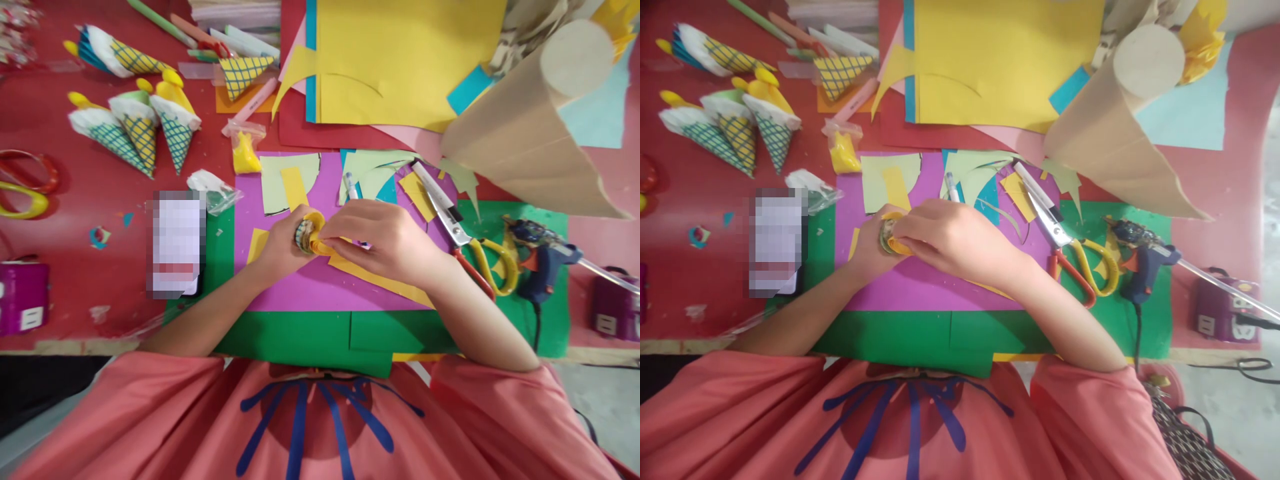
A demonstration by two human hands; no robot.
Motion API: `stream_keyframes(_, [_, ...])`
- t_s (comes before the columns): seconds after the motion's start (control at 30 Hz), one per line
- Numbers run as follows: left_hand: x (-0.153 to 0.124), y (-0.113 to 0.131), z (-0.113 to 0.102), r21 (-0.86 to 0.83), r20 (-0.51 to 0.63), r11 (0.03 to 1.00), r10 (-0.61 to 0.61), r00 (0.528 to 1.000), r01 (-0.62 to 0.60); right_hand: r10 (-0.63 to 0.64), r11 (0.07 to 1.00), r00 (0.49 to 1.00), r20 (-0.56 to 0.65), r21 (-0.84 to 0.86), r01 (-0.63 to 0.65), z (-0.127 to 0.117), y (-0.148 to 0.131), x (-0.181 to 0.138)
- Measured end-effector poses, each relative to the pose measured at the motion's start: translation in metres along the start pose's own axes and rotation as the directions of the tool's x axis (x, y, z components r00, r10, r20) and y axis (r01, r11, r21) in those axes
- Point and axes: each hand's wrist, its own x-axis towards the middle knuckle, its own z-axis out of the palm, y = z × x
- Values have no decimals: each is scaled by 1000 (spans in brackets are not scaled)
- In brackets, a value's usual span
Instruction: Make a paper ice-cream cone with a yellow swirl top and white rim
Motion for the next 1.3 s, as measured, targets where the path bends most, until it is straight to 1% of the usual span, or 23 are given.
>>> stream_keyframes(0.3, [-1,1,0,40,13,999,-25,1000,25,-20,999,1000,-4,-27,20,2,2,0])
stream_keyframes(0.5, [0,3,-1,63,42,996,-70,997,67,-11,1000,1000,3,-16,11,1,2,0])
stream_keyframes(0.6, [0,-1,-1,55,41,998,-26,999,24,-4,1000,1000,8,-13,4,1,2,0])
stream_keyframes(0.73, [0,-5,2,19,-15,999,47,999,-47,39,999,999,-24,20,-39,-2,1,1])
stream_keyframes(0.83, [1,-2,3,3,-51,1000,-2,999,2,77,994,997,-33,80,-74,-4,1,3])
stream_keyframes(0.97, [1,1,3,-20,-37,997,-69,997,68,116,980,993,-34,168,-109,-6,1,5])
stream_keyframes(1.13, [0,-2,3,-23,-32,998,-64,997,63,273,932,961,-38,258,-254,-4,1,5])
stream_keyframes(1.2, [0,-3,3,-14,-30,998,-55,998,55,278,923,960,-23,282,-260,-4,1,6])
stream_keyframes(1.3, [0,-1,3,-9,-26,998,-59,998,58,244,930,970,-13,286,-230,-4,2,6])
